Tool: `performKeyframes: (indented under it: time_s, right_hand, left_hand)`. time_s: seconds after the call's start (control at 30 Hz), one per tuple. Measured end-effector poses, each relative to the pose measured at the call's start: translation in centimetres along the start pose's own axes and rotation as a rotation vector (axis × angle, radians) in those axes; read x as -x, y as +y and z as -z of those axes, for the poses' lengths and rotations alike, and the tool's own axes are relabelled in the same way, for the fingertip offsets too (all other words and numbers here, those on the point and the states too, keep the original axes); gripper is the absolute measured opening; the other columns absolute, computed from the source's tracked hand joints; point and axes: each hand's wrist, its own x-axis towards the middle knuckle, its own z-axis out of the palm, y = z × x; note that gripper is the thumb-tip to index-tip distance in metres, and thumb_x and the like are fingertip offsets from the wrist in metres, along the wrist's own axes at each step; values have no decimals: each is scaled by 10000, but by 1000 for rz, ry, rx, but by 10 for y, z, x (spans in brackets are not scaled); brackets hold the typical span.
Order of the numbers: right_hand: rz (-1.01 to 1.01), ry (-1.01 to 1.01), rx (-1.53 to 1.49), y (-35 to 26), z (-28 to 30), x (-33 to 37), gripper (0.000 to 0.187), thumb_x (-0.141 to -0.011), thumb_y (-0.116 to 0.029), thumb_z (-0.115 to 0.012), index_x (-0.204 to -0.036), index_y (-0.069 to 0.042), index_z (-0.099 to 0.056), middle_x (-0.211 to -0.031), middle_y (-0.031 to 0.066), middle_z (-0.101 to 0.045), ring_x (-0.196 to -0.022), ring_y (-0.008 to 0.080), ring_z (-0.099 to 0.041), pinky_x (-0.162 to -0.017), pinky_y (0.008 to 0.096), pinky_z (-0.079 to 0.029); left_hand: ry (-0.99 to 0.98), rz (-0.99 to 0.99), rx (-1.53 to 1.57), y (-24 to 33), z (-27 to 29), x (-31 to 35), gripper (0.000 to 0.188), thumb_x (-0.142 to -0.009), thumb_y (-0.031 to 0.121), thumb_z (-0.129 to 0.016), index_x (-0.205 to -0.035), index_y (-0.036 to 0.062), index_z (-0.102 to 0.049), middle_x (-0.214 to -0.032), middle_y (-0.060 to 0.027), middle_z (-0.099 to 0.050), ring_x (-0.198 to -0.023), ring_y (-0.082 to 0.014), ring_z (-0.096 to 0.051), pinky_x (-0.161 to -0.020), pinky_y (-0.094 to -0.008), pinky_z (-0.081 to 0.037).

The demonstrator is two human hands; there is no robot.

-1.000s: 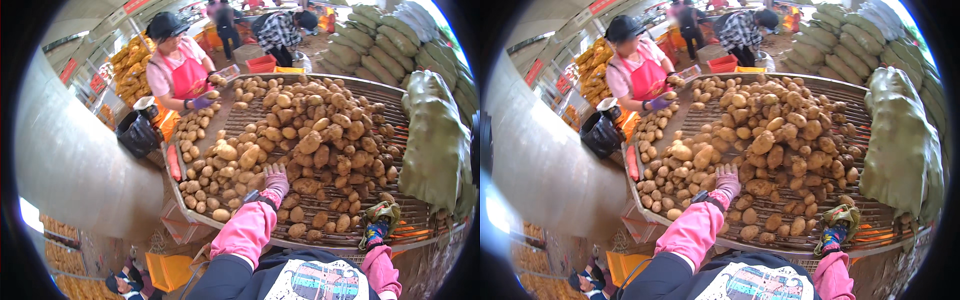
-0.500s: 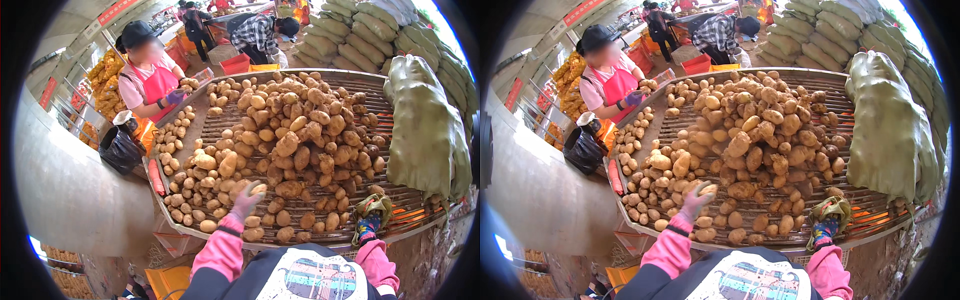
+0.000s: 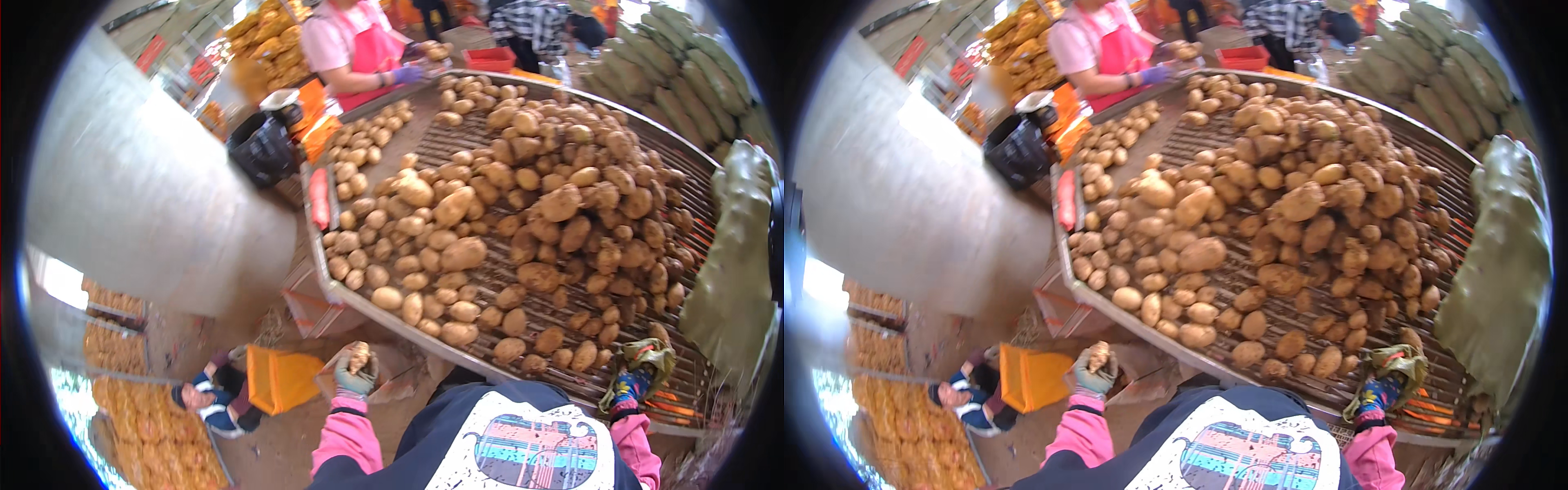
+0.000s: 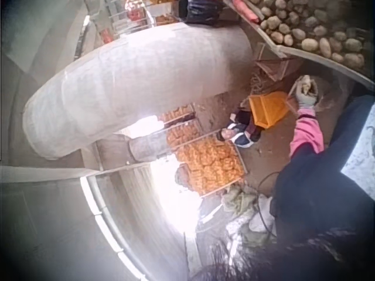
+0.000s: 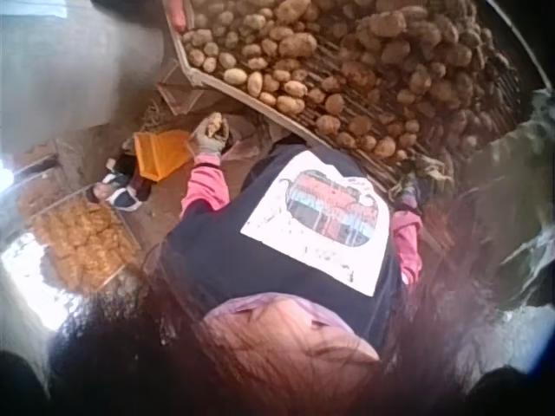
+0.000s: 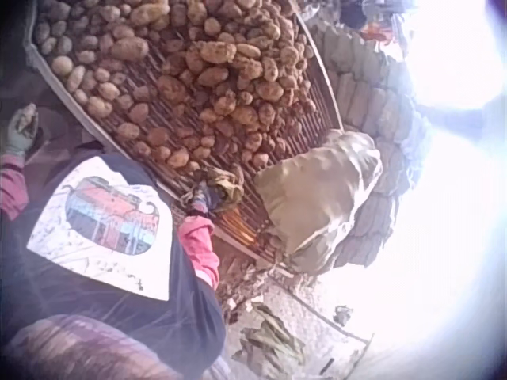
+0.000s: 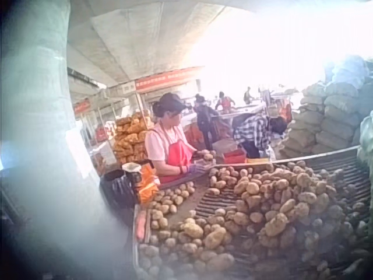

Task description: The recorder and other workers are sorting potatoes on a metal grate table and placing them into containers and sacks.

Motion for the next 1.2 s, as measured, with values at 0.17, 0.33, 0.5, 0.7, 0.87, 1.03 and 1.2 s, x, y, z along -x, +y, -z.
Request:
performKeyframes:
  time_s: [0.17,0.33,0.5,0.7,0.87,1.03,1.2]
  right_hand:
    - [49,4,5,1,-10,-11,474,-861,-434,-570,-1085,-19,-616,-1074,192,-603,-1005,333,-555,-858,410,-435]
    - [57,-3,18,5,-21,-18,456,-872,-434,-557,-1068,-27,-619,-1053,180,-605,-982,321,-557,-837,403,-438]
    - [67,-12,0,-1,-14,-18,439,-884,-434,-544,-1051,-36,-621,-1031,169,-607,-960,310,-559,-816,397,-441]
    - [47,-40,-23,-5,-5,-16,422,-897,-434,-528,-1031,-46,-624,-1005,155,-609,-932,296,-562,-790,389,-445]
    - [20,-62,-33,-5,2,-9,410,-908,-434,-515,-1014,-54,-627,-984,143,-611,-909,284,-564,-769,382,-448]
    - [-18,-85,-55,-9,7,-6,400,-920,-434,-502,-997,-63,-629,-962,131,-613,-887,273,-566,-748,376,-450]
    - [-41,-112,-75,-17,11,-4,393,-931,-434,-488,-980,-71,-631,-941,120,-614,-864,261,-568,-727,370,-453]
  left_hand:
    - [342,-240,115,-18,118,31,347,-872,423,-598,-1090,154,-618,-1042,-41,-656,-947,-241,-645,-731,-450,-586]
    - [455,-475,30,-12,114,67,551,-864,498,-587,-1290,162,-488,-1267,-33,-541,-1023,-219,-585,-822,-393,-550]
    - [706,-536,-10,8,112,79,551,-894,422,-581,-1346,141,-437,-1380,-48,-441,-1101,-225,-534,-977,-405,-444]
    - [424,-541,-340,-1,3,22,384,-895,287,-620,-1234,121,-552,-1235,-37,-555,-1005,-204,-580,-890,-365,-496]
    - [19,-832,-1479,-75,-154,-28,445,-923,248,-619,-1279,-6,-537,-1277,-164,-583,-1175,-265,-560,-1013,-343,-426]
    - [-305,-1131,-2244,-150,-219,-89,675,-839,372,-649,-1404,78,-426,-1439,-184,-417,-1341,-338,-369,-1132,-440,-261]
    - [-403,-1131,-2648,-182,-251,-133,724,-833,422,-615,-1454,143,-367,-1505,-154,-340,-1415,-333,-251,-1159,-513,-138]
